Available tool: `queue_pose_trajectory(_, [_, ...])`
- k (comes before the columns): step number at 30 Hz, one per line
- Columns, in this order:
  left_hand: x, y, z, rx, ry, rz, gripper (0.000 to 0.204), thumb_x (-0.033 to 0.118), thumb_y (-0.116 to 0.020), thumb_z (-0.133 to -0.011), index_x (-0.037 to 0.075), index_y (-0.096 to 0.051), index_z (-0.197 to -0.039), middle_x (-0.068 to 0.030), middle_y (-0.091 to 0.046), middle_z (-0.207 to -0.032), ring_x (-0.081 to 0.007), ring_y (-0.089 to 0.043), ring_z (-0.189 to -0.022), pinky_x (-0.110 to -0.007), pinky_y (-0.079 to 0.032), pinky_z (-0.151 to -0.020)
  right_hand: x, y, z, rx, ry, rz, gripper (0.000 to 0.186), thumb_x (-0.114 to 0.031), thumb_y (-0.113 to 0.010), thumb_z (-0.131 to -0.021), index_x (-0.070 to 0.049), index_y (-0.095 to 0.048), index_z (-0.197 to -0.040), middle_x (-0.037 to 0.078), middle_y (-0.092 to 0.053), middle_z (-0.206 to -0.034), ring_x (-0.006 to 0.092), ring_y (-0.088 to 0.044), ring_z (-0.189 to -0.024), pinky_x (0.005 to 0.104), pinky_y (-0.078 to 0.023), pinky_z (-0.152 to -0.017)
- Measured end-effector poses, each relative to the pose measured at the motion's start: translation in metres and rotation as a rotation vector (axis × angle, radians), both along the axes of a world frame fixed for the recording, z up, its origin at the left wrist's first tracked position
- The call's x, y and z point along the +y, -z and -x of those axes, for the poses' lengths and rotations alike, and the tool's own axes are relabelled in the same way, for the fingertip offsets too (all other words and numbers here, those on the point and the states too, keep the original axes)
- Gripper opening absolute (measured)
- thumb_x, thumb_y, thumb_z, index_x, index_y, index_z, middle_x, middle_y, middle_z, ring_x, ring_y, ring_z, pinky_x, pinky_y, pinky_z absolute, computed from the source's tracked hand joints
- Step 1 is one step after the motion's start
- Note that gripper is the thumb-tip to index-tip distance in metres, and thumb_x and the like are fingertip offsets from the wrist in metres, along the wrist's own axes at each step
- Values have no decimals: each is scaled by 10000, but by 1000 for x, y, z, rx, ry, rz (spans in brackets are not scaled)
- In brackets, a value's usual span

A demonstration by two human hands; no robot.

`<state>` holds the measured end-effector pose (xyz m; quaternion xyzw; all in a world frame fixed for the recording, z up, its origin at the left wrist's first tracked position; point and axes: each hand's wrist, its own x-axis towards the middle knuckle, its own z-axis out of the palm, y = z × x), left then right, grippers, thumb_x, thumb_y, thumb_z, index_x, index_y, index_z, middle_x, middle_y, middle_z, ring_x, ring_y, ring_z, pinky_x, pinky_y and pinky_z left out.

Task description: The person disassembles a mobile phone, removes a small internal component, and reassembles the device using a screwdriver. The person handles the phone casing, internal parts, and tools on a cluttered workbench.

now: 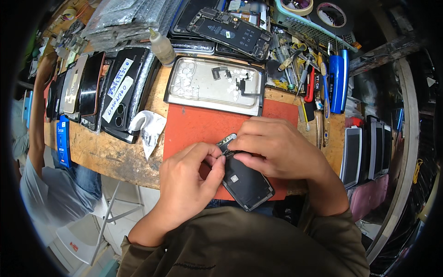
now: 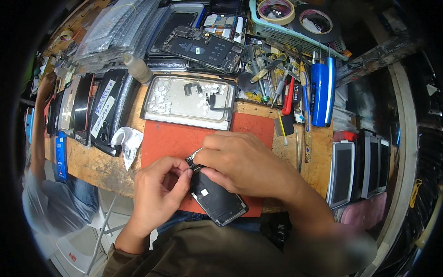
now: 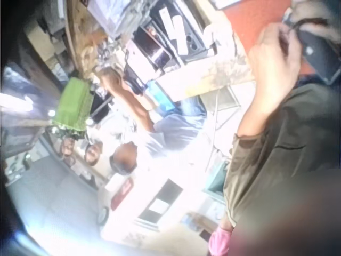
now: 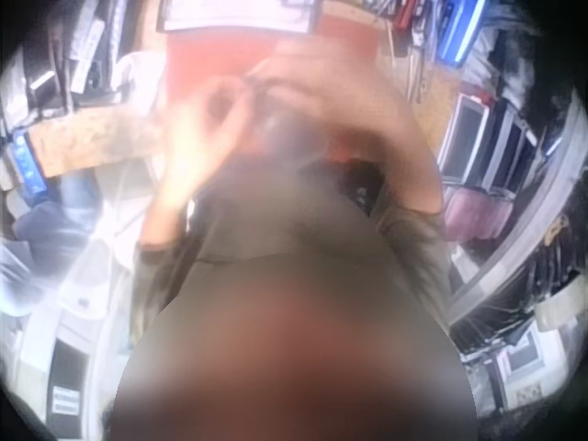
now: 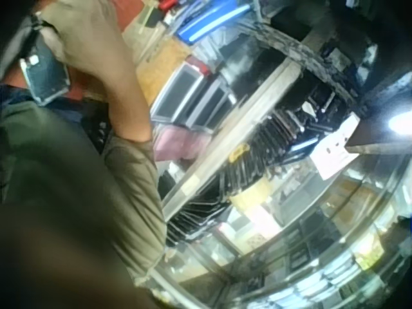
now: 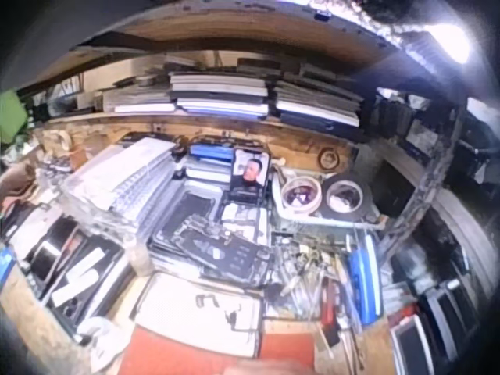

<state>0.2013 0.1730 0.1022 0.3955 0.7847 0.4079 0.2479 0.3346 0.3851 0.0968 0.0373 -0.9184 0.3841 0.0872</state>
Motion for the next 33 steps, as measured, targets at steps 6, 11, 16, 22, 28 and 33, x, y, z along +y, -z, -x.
queue_pose_trajectory(6, [6, 2, 4, 334, 50, 2, 128, 130, -870, -959, 79, -772, -1025, -65, -703, -838, -299, -668, -744, -446, -519, -666, -1, 5, 4, 40, 52, -79, 149, -114, -848, -906, -81, -762, -1023, 74, -636, -1034, 290, -707, -1003, 444, -586, -787])
queue_pose_trajectory(11, [7, 3, 8, 385, 50, -7, 150, 134, -893, -942, 92, -765, -1007, -57, -653, -859, -291, -621, -769, -445, -487, -678, -4, 4, 6, 34, 78, -124, 175, -110, -853, -888, -85, -779, -1045, 60, -644, -1023, 265, -707, -970, 413, -593, -770])
queue_pose_trajectory(16, [4, 9, 8, 451, 46, -16, 169, 124, -913, -921, 95, -771, -1009, -69, -647, -897, -301, -623, -836, -448, -479, -742, -2, 1, 5, 27, 63, -87, 201, -90, -864, -887, -81, -821, -1083, 43, -686, -990, 257, -718, -924, 395, -597, -751])
queue_pose_trajectory(22, [0, 18, 9, 491, 23, -106, 165, 126, -903, -923, 101, -793, -1043, -56, -644, -935, -295, -609, -891, -449, -460, -794, -7, 7, 6, 75, 48, -165, 94, -145, -769, -893, -96, -715, -953, 49, -606, -1018, 238, -681, -962, 390, -581, -747])
queue_pose_trajectory(28, [-5, 12, 13, 526, 75, -10, 190, 99, -894, -893, 94, -803, -1060, -47, -650, -999, -297, -608, -994, -448, -437, -879, -12, 12, 6, 82, 32, -143, 148, -91, -846, -893, -70, -797, -1030, 54, -672, -1008, 256, -710, -920, 392, -595, -753])
queue_pose_trajectory(33, [-2, 10, 13, 496, 85, -33, 210, 92, -896, -881, 101, -811, -1072, -49, -696, -1043, -301, -635, -1014, -451, -454, -903, -15, 13, 7, 89, 99, -50, 85, -81, -781, -916, -41, -724, -967, 87, -617, -1004, 290, -673, -945, 419, -593, -790])
